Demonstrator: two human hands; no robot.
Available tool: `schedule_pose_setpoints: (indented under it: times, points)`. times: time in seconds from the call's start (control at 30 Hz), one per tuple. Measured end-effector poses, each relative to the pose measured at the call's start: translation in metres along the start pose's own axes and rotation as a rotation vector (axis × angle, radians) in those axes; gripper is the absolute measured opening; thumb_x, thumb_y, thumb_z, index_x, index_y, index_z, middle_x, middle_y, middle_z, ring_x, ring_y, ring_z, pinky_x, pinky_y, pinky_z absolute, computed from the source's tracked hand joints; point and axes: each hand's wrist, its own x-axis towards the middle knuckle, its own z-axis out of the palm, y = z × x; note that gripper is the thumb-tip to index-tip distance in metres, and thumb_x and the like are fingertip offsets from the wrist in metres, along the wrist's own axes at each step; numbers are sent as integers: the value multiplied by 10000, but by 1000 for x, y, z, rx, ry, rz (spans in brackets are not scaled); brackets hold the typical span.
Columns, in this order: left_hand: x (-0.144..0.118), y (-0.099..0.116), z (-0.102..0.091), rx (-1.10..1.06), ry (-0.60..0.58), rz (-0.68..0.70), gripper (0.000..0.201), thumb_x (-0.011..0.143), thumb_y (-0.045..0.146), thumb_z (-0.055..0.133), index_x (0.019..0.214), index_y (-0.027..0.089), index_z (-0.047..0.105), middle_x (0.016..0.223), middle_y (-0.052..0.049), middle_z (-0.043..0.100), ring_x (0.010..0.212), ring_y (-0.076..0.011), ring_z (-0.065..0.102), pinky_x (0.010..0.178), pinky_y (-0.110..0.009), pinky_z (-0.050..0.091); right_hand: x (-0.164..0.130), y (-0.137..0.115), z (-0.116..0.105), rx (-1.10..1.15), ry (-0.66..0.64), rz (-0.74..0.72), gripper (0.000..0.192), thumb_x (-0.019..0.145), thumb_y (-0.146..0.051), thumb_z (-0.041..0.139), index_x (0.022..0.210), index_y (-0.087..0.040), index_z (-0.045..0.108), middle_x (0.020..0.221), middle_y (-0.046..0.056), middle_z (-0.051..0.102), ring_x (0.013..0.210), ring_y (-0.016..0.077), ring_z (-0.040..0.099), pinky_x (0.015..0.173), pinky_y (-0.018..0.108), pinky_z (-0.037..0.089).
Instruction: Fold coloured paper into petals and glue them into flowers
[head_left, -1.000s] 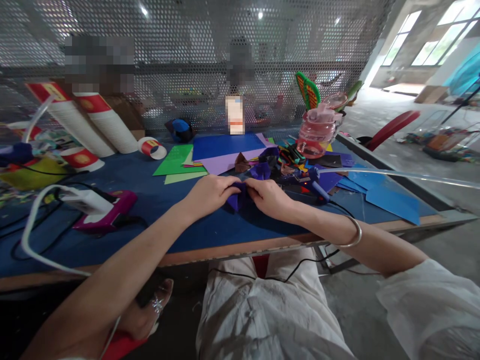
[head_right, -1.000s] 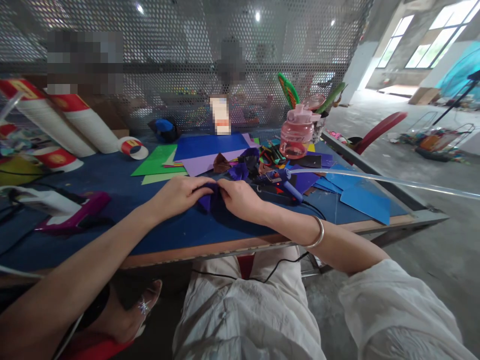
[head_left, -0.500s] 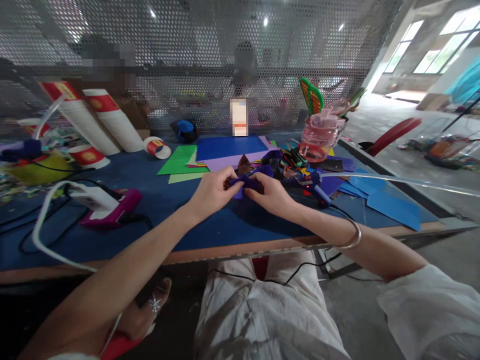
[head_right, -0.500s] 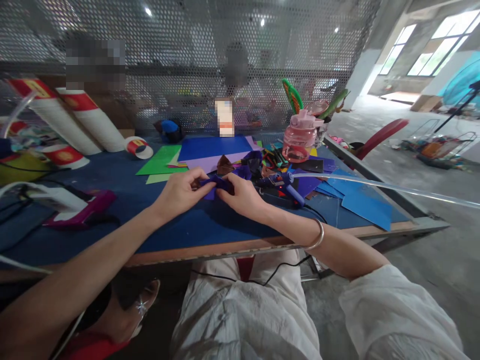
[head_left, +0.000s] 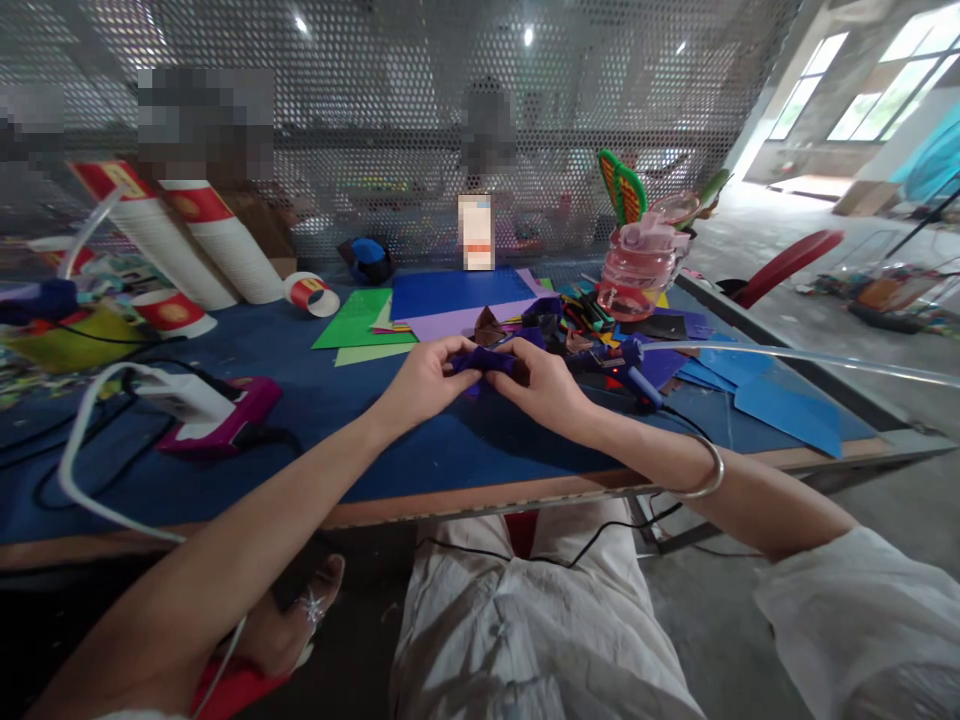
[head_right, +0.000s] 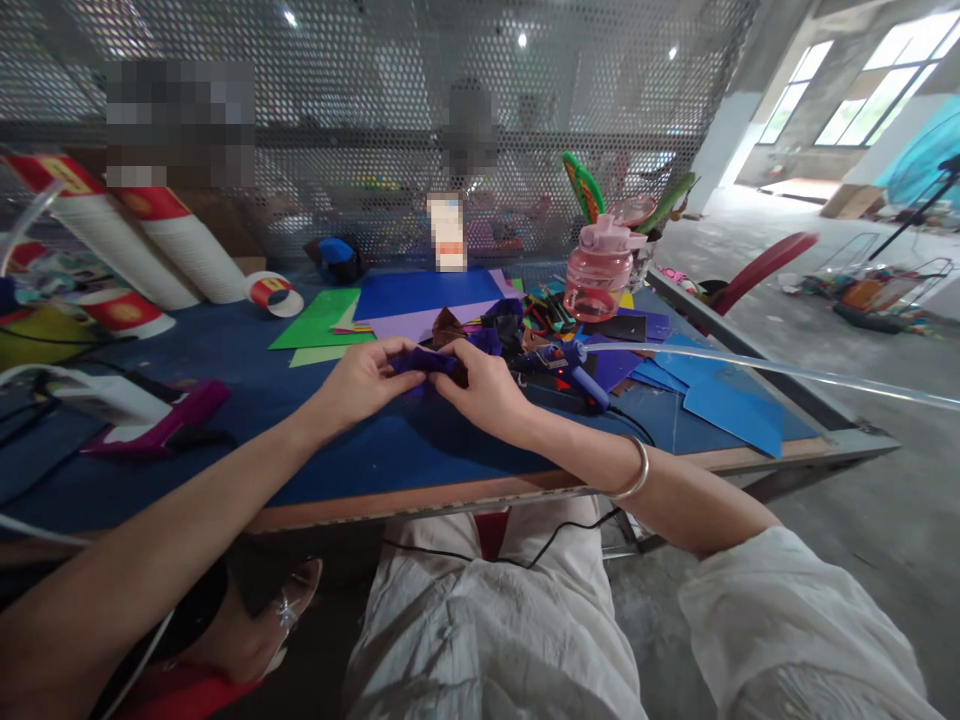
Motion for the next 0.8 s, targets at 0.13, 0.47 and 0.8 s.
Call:
schedule_pose_setpoints:
  times: [0.13,0.47,0.8]
  points:
    - [3,-3,-1,-23,108,-1,175,657,224,755,803,168,677,718,11,677,608,-129,610,598,-236,512,1,2,1,87,22,52,181,912,-355,600,1013,-205,618,737,-21,661,660,150,604,645,278,432]
    - [5,-7,1,-146,189,-88,192,604,235,776,731,164,651,656,26,639,578,-121,590,580,-242,519,2,-4,-6,-120,-28,84,235,912,-300,608,703,-196,574,656,-11,652,598,120,526,605,268,343]
    - [2,-1,2,-290,152,-213,254,527,226,815,701,160,642,639,27,646,563,-124,604,582,-272,570,6,6,-2,-24,-99,127,226,897,-271,632,692,-201,567,661,-2,696,623,133,609,616,256,418]
